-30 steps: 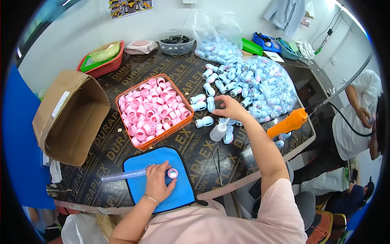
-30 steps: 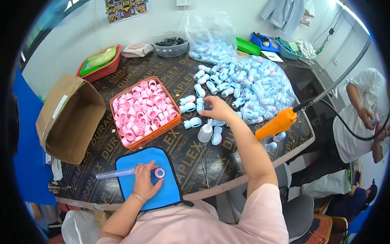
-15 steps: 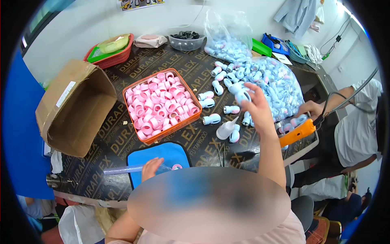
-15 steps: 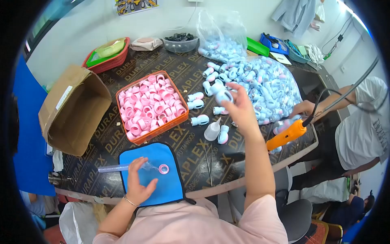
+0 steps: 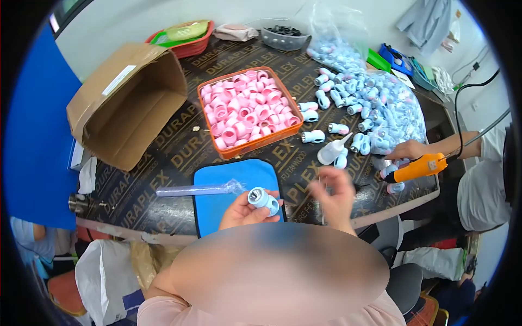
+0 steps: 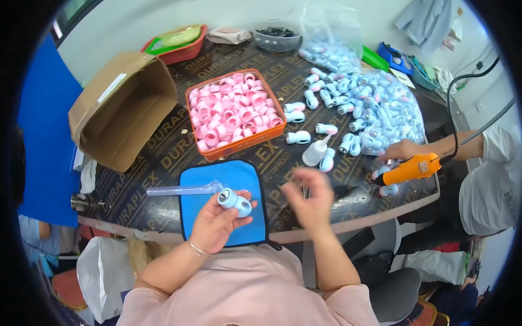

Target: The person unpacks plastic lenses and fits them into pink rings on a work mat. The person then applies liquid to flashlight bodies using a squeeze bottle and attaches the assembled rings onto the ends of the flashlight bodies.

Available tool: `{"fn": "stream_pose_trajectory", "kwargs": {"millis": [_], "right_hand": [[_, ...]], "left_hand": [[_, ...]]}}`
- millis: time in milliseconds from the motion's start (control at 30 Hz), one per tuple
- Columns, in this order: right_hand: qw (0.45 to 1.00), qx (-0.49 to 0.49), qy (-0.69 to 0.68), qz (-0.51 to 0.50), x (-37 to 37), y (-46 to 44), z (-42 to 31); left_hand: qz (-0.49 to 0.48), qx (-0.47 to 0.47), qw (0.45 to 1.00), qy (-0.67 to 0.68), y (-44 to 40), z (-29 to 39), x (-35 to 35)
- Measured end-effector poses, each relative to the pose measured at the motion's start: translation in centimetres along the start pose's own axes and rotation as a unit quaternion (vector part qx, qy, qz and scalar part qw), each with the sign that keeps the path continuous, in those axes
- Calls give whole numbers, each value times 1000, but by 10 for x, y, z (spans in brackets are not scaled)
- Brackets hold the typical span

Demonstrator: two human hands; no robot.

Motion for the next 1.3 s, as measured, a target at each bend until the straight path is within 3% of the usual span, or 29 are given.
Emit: {"fn": "stream_pose_trajectory", "kwargs": {"millis": [33, 100, 233, 300, 433, 500, 633, 767, 800, 833, 867, 1067, 1200, 1300], "right_hand": [[985, 26, 131, 111, 22, -5, 10], [958, 12, 236, 161, 33, -17, 40], [928, 44, 352, 112, 10, -43, 82], [916, 0, 394, 72, 0, -51, 98], [917, 13, 393, 72, -4, -53, 98], [906, 94, 398, 105, -2, -48, 79], [946, 8, 323, -5, -6, -40, 71], [952, 18, 304, -35, -22, -42, 73], [952, 19, 305, -33, -21, -47, 73], [952, 5, 305, -37, -21, -52, 76], [952, -9, 304, -40, -20, -58, 80], [946, -28, 323, -20, -17, -83, 97], [938, 12, 346, 16, -17, -81, 87], [933, -24, 360, -6, -11, -80, 91]], "left_hand": [[22, -10, 1000, -19, 2, 3, 4], [30, -10, 999, -24, 7, 5, 10], [46, 18, 999, -6, 12, 2, 15], [49, 27, 998, -9, 15, 2, 17], [86, 15, 995, -46, 21, 6, 25], [106, 8, 992, -71, 23, 9, 33], [126, 36, 986, -106, 23, 9, 49], [103, 48, 974, -195, 18, 3, 55], [67, -12, 916, -396, 16, 17, 43], [29, -71, 813, -577, 17, 27, 26], [27, -72, 813, -578, 16, 32, 24], [-35, -187, 690, -699, -17, 71, -26], [-111, -191, 628, -746, -70, 45, -43], [-149, -161, 612, -760, -104, 13, -43]]}}
Point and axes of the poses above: each hand's wrist, its own y-axis away from the middle knuckle, its own x-axis out of the back of the hand, z = x × y, the point moved 9 cm from there along -y, towards the middle knuckle, and after that the axes turned 14 degrees about y, right-handed, at the moved point
